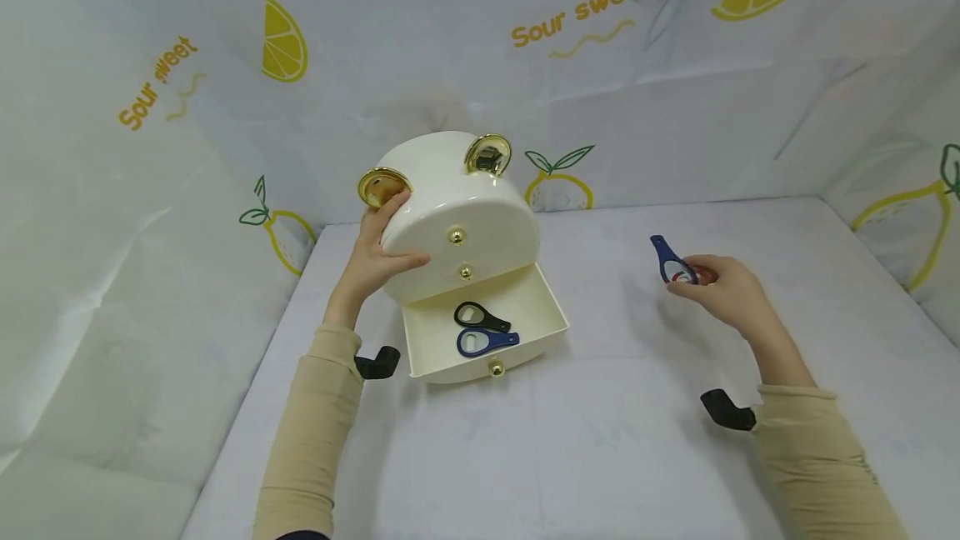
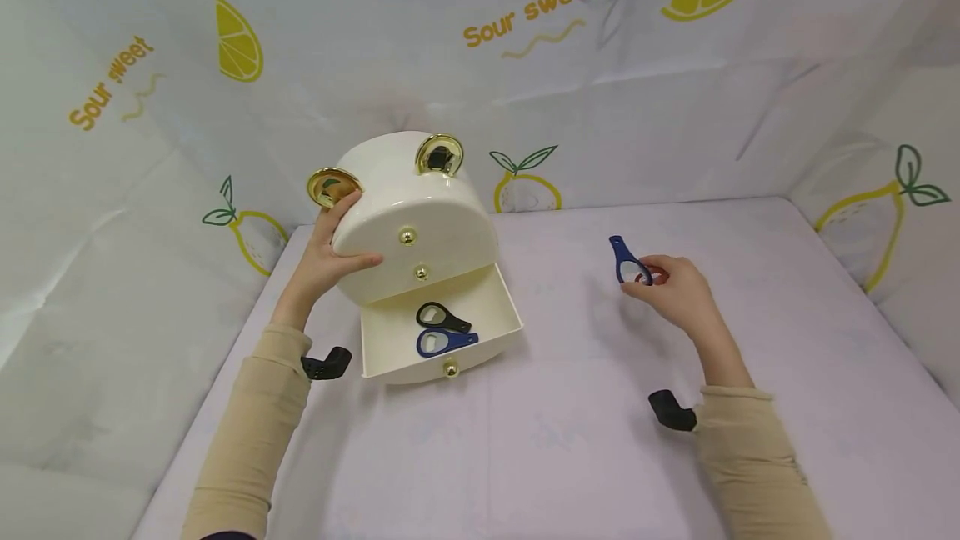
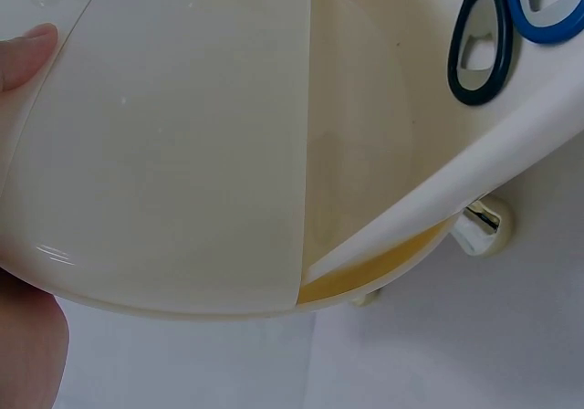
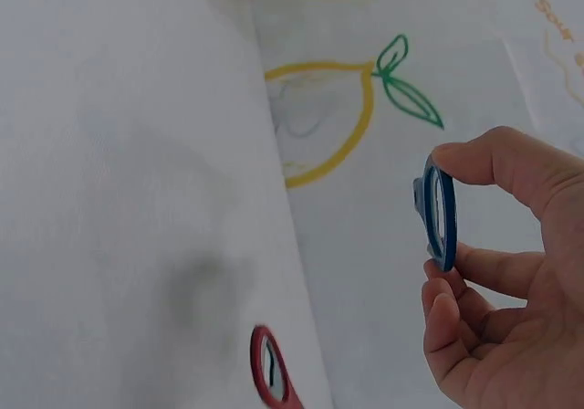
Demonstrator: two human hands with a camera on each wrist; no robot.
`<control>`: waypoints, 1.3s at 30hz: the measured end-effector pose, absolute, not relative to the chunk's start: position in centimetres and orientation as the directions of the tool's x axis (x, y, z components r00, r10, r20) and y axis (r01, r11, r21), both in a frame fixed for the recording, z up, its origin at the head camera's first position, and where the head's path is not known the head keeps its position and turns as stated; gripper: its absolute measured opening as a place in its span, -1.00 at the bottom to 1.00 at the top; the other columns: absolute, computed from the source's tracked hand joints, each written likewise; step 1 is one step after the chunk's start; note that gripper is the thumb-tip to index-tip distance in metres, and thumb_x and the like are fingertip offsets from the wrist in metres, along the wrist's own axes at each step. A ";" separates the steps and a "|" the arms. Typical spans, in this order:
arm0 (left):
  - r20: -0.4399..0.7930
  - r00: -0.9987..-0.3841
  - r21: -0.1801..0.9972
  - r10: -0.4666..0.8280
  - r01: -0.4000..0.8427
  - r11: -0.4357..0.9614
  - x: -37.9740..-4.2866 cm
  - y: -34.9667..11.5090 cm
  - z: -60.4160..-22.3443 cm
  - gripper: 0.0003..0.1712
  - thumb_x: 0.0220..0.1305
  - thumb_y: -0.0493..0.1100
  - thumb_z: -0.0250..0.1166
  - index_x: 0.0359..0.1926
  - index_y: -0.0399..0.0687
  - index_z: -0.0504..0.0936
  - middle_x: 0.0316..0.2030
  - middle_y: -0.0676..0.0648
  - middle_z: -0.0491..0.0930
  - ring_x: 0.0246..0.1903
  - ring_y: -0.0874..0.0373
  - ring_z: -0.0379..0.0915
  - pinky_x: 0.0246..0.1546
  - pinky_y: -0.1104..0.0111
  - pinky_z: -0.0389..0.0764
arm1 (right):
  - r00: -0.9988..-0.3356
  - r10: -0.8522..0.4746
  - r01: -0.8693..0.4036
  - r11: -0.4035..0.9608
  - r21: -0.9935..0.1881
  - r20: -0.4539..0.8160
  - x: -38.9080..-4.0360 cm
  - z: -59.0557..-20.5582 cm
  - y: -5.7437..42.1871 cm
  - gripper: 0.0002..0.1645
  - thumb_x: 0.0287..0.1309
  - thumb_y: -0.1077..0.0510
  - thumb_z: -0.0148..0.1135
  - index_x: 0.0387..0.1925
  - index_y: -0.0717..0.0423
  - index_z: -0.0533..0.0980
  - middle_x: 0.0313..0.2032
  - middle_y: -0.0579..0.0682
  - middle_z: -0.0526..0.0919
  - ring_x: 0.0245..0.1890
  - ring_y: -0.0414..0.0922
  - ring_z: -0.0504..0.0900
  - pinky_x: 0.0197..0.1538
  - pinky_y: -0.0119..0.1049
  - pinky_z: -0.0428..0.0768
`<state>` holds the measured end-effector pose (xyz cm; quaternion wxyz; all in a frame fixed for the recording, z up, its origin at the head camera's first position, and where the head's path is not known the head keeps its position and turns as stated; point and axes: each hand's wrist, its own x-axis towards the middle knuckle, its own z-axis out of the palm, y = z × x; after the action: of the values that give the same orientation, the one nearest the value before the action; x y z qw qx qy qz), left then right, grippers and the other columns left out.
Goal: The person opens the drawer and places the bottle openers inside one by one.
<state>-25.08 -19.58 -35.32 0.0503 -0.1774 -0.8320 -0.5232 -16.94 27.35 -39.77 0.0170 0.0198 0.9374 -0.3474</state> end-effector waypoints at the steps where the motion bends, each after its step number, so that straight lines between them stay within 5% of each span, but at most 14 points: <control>1: 0.269 -0.932 0.852 0.242 0.348 0.390 -25.1 -19.6 -35.3 0.05 -0.17 -0.29 0.51 0.35 0.31 0.22 0.37 -0.05 -0.01 0.15 -0.10 0.19 0.02 -0.01 0.42 | -0.998 0.003 0.041 0.748 -0.662 -0.058 -16.9 -39.4 26.8 -0.20 0.11 -0.16 0.23 0.17 0.34 0.33 -0.15 0.23 0.45 -0.16 0.03 0.35 -0.35 -0.34 0.36; 9: 0.225 -0.944 0.870 0.241 0.306 0.387 -23.3 -18.8 -33.2 0.03 -0.14 -0.38 0.46 0.37 0.10 0.18 0.33 -0.17 0.00 0.14 -0.09 0.16 0.06 0.03 0.37 | -0.983 -0.125 0.013 0.672 -0.741 -0.131 -16.4 -37.6 22.4 -0.24 0.05 -0.19 0.28 0.19 0.15 0.36 -0.07 0.17 0.48 -0.06 0.03 0.41 -0.22 -0.30 0.38; 22: 0.258 -0.936 0.856 0.239 0.337 0.393 -25.0 -19.7 -35.5 0.07 -0.16 -0.28 0.51 0.36 0.34 0.19 0.28 -0.11 0.06 0.12 -0.07 0.17 0.04 0.03 0.39 | -0.953 -0.303 -0.184 0.645 -0.742 -0.027 -17.6 -38.3 15.8 -0.38 -0.08 0.02 0.39 0.04 0.21 0.51 -0.10 0.13 0.54 -0.15 0.03 0.45 -0.30 -0.32 0.43; 32: 0.224 -0.946 0.877 0.234 0.300 0.375 -25.1 -19.6 -35.3 0.06 -0.18 -0.36 0.50 0.36 0.19 0.21 0.26 -0.16 0.06 0.11 -0.08 0.17 0.06 0.04 0.36 | -0.909 -0.414 -0.266 0.665 -0.698 -0.048 -18.3 -38.7 12.0 -0.43 -0.13 0.00 0.38 -0.05 0.21 0.55 -0.15 0.11 0.55 -0.18 -0.04 0.47 -0.21 -0.31 0.43; 39: 0.259 -0.936 0.854 0.239 0.338 0.396 -25.1 -19.6 -35.4 0.06 -0.17 -0.31 0.51 0.36 0.31 0.21 0.26 -0.14 0.07 0.09 -0.07 0.19 0.02 0.06 0.39 | -0.897 -0.441 -0.310 0.676 -0.669 -0.030 -18.8 -38.8 9.1 -0.49 -0.19 0.06 0.41 -0.14 0.24 0.58 -0.15 0.13 0.57 -0.17 -0.04 0.49 -0.17 -0.23 0.50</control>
<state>-25.13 -19.63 -35.41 0.0471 -0.1728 -0.8341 -0.5217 -18.81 9.06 -38.85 0.0946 -0.2061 0.9105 -0.3458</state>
